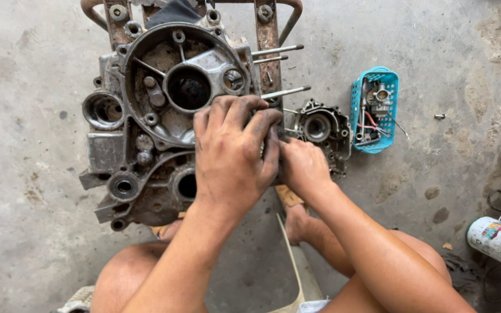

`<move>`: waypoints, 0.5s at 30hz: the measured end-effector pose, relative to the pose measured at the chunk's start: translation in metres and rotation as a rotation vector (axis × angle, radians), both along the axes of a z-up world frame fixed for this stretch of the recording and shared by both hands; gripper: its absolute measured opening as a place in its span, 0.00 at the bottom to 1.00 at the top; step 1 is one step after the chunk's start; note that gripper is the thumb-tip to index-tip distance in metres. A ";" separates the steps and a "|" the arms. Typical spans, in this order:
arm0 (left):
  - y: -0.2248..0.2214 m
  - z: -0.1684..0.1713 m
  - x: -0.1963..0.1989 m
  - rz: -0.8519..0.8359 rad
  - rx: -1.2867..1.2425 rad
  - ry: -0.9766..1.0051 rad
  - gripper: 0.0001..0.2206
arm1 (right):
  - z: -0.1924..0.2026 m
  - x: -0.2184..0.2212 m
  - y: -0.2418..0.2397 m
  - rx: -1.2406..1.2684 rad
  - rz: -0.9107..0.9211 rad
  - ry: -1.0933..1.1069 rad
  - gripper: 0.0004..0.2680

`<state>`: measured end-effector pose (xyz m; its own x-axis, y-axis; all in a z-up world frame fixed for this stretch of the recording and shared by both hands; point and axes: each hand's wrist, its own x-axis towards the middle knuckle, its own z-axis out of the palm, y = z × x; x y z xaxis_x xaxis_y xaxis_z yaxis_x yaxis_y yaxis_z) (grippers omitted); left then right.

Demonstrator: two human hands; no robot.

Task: Using a wrench to loosen or tighten bolts on a motorcycle engine casing while seated on the floor.

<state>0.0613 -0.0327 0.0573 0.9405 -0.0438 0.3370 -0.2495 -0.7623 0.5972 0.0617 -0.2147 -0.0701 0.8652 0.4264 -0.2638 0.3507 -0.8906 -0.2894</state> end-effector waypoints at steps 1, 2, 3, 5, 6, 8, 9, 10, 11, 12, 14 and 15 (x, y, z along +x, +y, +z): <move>0.001 0.000 0.000 0.000 0.001 -0.002 0.11 | -0.001 -0.001 0.000 0.001 0.000 -0.002 0.06; 0.001 0.000 0.000 0.003 -0.005 -0.005 0.10 | -0.002 -0.001 -0.001 -0.002 0.001 -0.016 0.06; 0.001 0.000 0.000 0.007 -0.010 -0.008 0.10 | -0.003 -0.002 -0.002 -0.005 0.002 -0.029 0.07; 0.001 -0.001 0.001 0.009 -0.011 -0.009 0.09 | 0.000 0.000 -0.002 -0.020 -0.003 -0.024 0.07; 0.000 -0.001 0.001 0.006 -0.014 -0.009 0.09 | 0.002 0.000 -0.003 -0.037 -0.012 -0.019 0.07; -0.001 -0.002 0.001 0.004 -0.004 -0.002 0.09 | 0.018 0.005 0.002 -0.004 -0.060 0.031 0.07; -0.002 -0.003 0.000 0.002 0.007 0.005 0.09 | 0.027 0.007 0.004 0.029 -0.107 0.080 0.08; -0.002 -0.003 0.000 0.002 0.006 0.002 0.09 | 0.033 0.009 0.004 0.028 -0.107 0.077 0.08; -0.002 -0.002 -0.001 0.002 0.001 0.002 0.08 | 0.040 0.011 0.005 0.003 -0.115 0.116 0.10; -0.002 -0.002 -0.001 0.001 -0.005 0.000 0.08 | 0.047 0.014 0.005 -0.022 -0.124 0.155 0.12; 0.000 -0.001 -0.004 -0.007 -0.006 -0.001 0.08 | 0.062 0.016 0.005 0.040 -0.153 0.189 0.10; 0.001 -0.001 -0.005 -0.014 -0.006 0.001 0.09 | 0.070 0.017 0.004 0.102 -0.182 0.226 0.09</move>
